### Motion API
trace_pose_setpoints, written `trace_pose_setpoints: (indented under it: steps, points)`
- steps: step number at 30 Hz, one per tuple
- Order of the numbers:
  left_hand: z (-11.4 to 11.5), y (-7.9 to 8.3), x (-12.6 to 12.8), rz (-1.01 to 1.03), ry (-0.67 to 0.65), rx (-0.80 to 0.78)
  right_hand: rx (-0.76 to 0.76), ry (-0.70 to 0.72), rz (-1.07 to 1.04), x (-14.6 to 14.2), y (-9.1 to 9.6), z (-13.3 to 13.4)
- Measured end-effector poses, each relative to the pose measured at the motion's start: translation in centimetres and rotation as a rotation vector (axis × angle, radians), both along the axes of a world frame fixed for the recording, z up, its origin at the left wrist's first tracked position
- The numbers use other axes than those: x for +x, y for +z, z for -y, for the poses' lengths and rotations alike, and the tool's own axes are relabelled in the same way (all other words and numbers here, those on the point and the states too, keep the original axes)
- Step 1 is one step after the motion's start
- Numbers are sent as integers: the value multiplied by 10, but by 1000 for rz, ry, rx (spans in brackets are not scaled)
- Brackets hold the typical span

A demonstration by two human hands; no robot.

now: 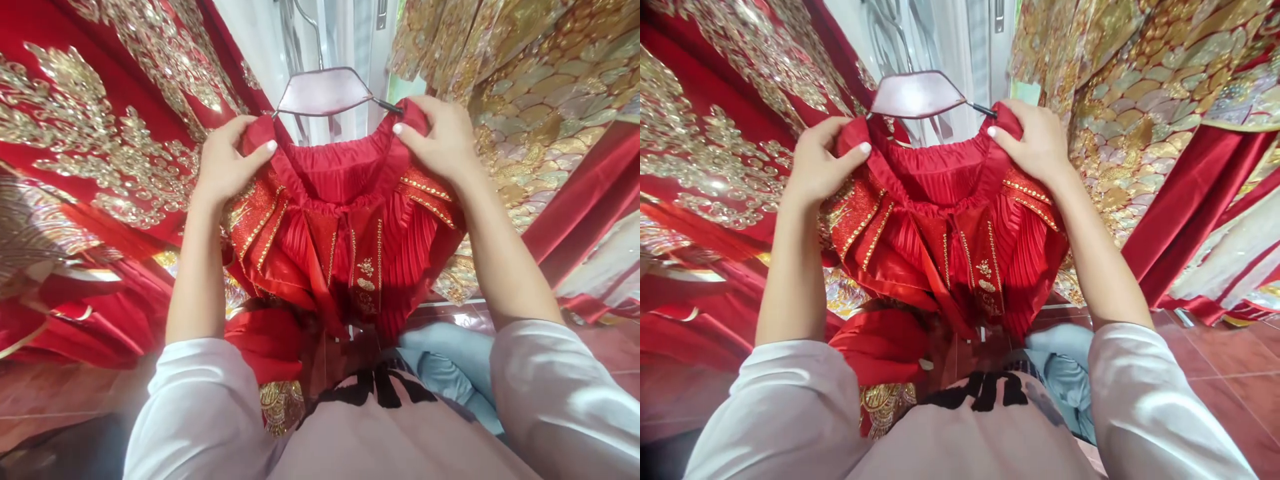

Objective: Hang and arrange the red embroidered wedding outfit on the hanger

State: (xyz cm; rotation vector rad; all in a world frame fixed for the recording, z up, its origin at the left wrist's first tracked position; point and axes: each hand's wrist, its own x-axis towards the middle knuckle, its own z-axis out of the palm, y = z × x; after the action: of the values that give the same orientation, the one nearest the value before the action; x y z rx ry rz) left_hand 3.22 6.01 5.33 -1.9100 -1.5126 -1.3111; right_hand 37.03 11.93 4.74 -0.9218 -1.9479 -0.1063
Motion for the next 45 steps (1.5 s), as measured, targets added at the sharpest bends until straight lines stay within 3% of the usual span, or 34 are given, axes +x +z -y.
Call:
trace_pose_setpoints:
  steps: [3,5,8,11,16,21,25,30,35,39,43,45]
  points:
    - [31,-20,34,-15,76,227,242,-120,-158,-20,-27,33]
    - [52,-43,65,-2,162,326,244,-151,-262,-39,-53,61]
    - [71,-83,108,-68,137,-125,-6,-173,-251,-68,-89,90]
    - [64,-111,130,-53,111,-449,-266,-194,-250,-89,-109,92]
    - [41,-133,131,133,-43,-479,-407,27,-370,-97,-126,78]
    - [56,-152,122,169,-260,-494,-491,80,-457,-84,-152,91]
    - [73,-162,115,269,-348,-477,-516,124,-585,-77,-165,105]
    - [90,-170,121,365,-489,-513,-584,159,-665,-83,-164,116]
    - [95,-172,123,246,-465,-458,-683,307,-720,-99,-152,132]
    - [97,-167,115,207,-398,-436,-702,342,-797,-107,-147,141]
    - [98,-154,109,413,-387,-233,-736,351,-949,-111,-145,143]
    - [96,-150,110,589,-493,-360,-741,341,-957,-113,-145,144]
